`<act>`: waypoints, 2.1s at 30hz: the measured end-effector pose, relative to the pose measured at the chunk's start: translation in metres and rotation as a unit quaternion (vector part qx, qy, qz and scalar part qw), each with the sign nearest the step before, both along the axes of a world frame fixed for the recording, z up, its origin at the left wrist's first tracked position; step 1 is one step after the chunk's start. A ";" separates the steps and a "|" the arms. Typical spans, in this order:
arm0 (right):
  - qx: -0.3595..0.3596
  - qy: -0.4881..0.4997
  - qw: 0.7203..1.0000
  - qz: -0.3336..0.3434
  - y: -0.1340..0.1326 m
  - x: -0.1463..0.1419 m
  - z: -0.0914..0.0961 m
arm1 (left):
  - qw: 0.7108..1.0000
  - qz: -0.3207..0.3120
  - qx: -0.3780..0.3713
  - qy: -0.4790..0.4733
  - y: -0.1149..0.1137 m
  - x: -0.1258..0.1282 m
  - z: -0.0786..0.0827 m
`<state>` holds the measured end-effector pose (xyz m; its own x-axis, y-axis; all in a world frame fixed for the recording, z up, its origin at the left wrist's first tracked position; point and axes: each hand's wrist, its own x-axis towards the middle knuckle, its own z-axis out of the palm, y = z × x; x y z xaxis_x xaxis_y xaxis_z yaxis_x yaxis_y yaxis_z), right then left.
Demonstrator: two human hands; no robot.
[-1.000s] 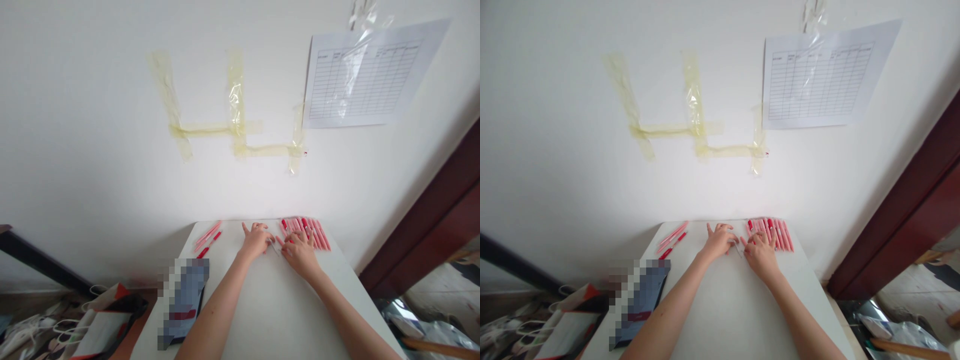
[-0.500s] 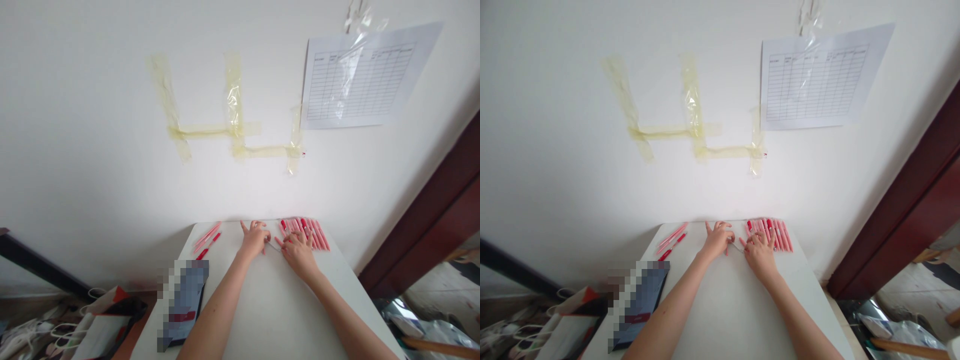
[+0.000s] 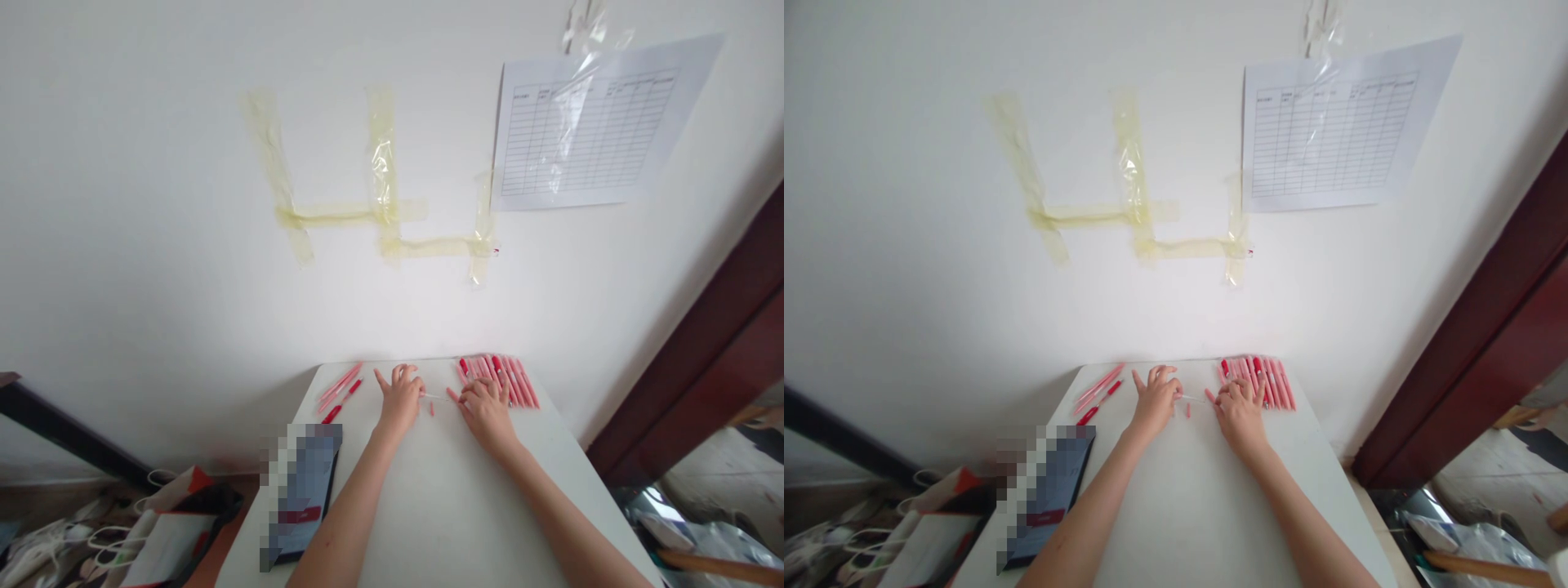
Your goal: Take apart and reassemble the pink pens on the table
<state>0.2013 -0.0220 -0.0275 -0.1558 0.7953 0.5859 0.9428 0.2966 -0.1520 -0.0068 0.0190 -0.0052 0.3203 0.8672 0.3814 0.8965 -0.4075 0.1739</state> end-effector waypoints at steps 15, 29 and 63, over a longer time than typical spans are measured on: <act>0.046 0.029 0.998 0.026 0.002 0.000 -0.003 | 0.998 0.019 0.030 -0.050 -0.018 0.005 0.003; 0.037 0.040 0.998 0.025 -0.002 -0.002 0.002 | 0.998 0.020 0.036 -0.048 -0.020 0.006 0.004; 0.013 0.050 0.998 -0.046 0.001 0.006 -0.006 | 0.992 0.074 -0.007 -0.100 -0.012 -0.010 0.000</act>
